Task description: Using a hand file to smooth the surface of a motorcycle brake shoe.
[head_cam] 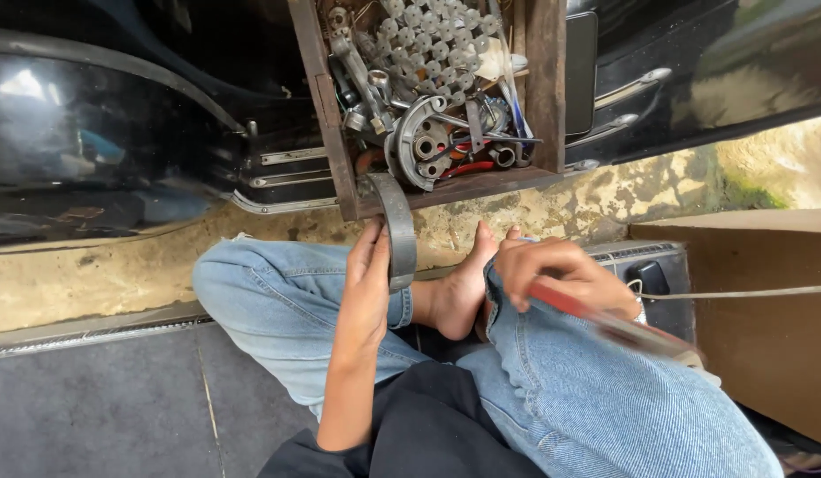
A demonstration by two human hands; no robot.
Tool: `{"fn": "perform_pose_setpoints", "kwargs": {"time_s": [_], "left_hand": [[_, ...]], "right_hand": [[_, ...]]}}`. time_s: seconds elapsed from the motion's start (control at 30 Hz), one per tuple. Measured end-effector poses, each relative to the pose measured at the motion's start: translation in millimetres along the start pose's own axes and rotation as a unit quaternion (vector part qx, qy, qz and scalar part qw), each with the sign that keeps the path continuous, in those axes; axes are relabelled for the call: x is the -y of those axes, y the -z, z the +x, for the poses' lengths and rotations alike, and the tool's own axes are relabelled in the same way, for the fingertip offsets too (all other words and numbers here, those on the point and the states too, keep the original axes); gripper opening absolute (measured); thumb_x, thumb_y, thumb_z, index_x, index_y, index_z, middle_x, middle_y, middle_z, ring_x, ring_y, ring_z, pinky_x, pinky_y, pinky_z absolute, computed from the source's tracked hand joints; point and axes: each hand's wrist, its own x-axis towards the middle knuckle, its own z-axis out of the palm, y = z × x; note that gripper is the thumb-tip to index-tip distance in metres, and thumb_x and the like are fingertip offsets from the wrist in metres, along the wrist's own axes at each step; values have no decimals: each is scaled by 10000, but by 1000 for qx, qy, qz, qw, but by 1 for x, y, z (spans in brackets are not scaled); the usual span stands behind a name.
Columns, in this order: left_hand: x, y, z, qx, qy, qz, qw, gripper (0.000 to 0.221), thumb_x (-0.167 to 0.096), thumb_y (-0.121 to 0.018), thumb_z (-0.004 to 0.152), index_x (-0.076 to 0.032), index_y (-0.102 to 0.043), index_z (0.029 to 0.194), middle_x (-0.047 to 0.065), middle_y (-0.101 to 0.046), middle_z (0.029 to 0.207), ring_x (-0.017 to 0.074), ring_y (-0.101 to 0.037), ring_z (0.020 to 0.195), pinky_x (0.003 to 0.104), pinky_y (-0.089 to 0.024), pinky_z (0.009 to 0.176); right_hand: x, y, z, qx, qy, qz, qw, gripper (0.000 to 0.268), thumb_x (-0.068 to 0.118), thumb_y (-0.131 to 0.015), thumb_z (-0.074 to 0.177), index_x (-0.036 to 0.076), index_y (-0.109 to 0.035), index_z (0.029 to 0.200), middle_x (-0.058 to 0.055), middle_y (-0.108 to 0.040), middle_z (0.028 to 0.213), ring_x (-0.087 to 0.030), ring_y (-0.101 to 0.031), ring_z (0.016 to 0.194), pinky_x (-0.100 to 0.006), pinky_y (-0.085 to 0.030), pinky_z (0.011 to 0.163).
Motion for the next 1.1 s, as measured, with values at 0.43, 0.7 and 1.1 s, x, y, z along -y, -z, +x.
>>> {"fn": "perform_pose_setpoints", "kwargs": {"time_s": [0.43, 0.7, 1.1], "left_hand": [[-9, -17, -3, 40, 18, -2, 999, 263, -183, -479, 1097, -35, -688, 1155, 35, -726, 977, 64, -580, 909, 262, -536, 878], [-18, -17, -5, 73, 17, -5, 997, 235, -184, -514, 1097, -47, -704, 1078, 0, -638, 839, 46, -514, 771, 254, -552, 720], [-13, -19, 3, 67, 44, 33, 996, 242, -208, -508, 1096, -75, -703, 1045, -15, -615, 772, 45, -506, 710, 212, -492, 652]], "right_hand": [[-3, -5, 14, -14, -216, -184, 959, 240, 181, -531, 1047, 36, -702, 958, -153, -751, 842, -321, -710, 819, -474, -505, 851], [12, -8, 16, -47, -46, -80, 995, 266, 118, -534, 1016, 17, -720, 856, -45, -649, 696, -223, -596, 701, -383, -499, 744], [-15, -4, 10, -29, -207, -180, 961, 250, 151, -527, 1057, 67, -695, 892, -92, -746, 786, -226, -691, 788, -404, -508, 828]]}}
